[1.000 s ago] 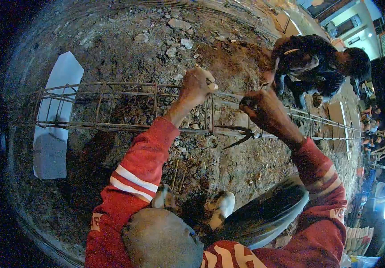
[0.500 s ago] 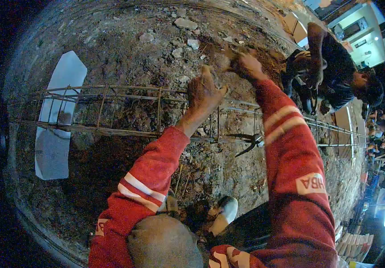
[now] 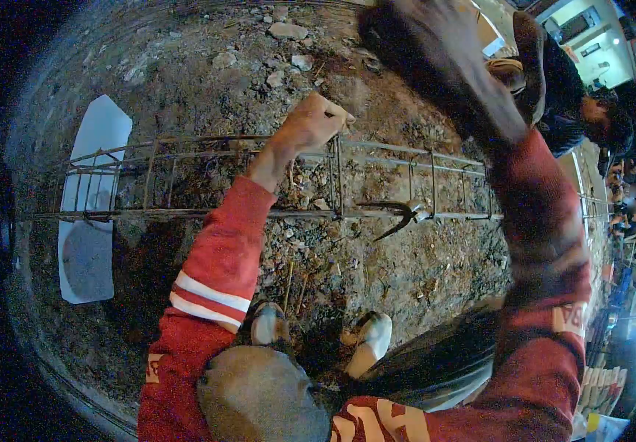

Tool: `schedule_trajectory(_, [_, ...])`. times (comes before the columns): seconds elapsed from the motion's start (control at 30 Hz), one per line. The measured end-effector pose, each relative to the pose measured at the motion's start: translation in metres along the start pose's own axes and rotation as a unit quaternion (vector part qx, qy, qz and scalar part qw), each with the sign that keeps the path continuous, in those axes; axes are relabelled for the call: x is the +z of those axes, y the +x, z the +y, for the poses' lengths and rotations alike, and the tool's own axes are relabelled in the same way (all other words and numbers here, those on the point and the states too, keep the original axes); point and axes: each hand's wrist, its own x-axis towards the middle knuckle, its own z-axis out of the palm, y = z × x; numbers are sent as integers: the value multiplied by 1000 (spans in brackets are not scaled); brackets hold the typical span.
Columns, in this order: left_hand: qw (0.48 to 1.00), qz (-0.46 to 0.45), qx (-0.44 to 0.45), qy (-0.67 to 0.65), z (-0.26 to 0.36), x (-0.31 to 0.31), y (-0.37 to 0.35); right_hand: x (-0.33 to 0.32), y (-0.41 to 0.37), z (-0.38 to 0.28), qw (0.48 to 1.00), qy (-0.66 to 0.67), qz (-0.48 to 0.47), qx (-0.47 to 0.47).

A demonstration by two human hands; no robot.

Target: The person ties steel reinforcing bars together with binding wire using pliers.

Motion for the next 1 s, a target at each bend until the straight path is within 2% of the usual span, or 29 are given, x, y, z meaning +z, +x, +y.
schedule_trajectory(0.03, [980,-79,140,-120,-29,1,12,20,21,2,998,-60,31,-10])
schedule_trajectory(0.07, [980,-81,139,-120,-26,4,11,34,29,-2,997,-70,43,-13])
schedule_trajectory(0.13, [994,-41,95,-31,-13,6,9,54,37,-8,995,-57,75,-27])
schedule_trajectory(0.17, [990,-16,76,120,6,-1,7,54,33,-12,994,-37,100,-38])
schedule_trajectory(0.2, [989,-14,77,122,9,-2,11,44,25,-18,990,-11,131,-52])
schedule_trajectory(0.27, [997,-50,-15,52,8,-4,15,20,-9,-29,982,77,154,-84])
schedule_trajectory(0.3, [992,-90,-46,-79,-29,11,44,4,-32,-34,981,139,116,-75])
schedule_trajectory(0.33, [992,-86,-48,-81,-33,8,47,-5,-57,-34,975,217,19,-38])
schedule_trajectory(0.37, [976,-145,-47,-157,-35,4,47,-15,-82,-34,954,289,-75,15])
schedule_trajectory(0.4, [970,-176,-57,-160,-26,-3,45,-24,-106,-34,925,338,-156,77])
schedule_trajectory(0.43, [963,-206,-67,-161,-15,-10,41,-22,-129,-24,837,405,-334,154])
schedule_trajectory(0.47, [963,-205,-70,-162,0,-15,36,-16,-151,-15,781,414,-431,181])
schedule_trajectory(0.5, [980,-185,-69,-7,16,-20,31,-6,-171,-12,728,446,-474,214])
schedule_trajectory(0.53, [974,-159,-66,148,35,-24,23,12,-195,-16,700,552,-404,207])
schedule_trajectory(0.57, [964,-120,-75,223,54,-21,9,24,-208,-27,691,584,-366,219])
schedule_trajectory(0.6, [964,-121,-76,224,50,-6,5,32,-215,-39,679,615,-327,231])
schedule_trajectory(0.63, [971,31,-13,237,41,10,2,38,-218,-44,679,617,-325,229])
schedule_trajectory(0.67, [951,181,51,244,42,17,-7,43,-220,-47,685,607,-325,239])
schedule_trajectory(0.7, [958,139,65,243,48,18,-12,45,-223,-49,691,597,-322,250])
schedule_trajectory(0.73, [957,140,66,246,47,21,-12,46,-225,-49,691,598,-319,249])
schedule_trajectory(0.8, [928,253,96,256,35,32,-7,46,-227,-50,721,563,-309,260])
schedule_trajectory(0.83, [926,257,97,259,29,34,-2,46,-225,-48,723,564,-306,257])
schedule_trajectory(0.9, [938,245,41,241,26,32,2,41,-219,-44,772,578,-234,124])
schedule_trajectory(0.93, [938,248,38,241,22,32,0,36,-216,-44,772,579,-235,120])
schedule_trajectory(1.0, [959,209,20,191,26,29,-10,21,-207,-45,684,601,-348,223])
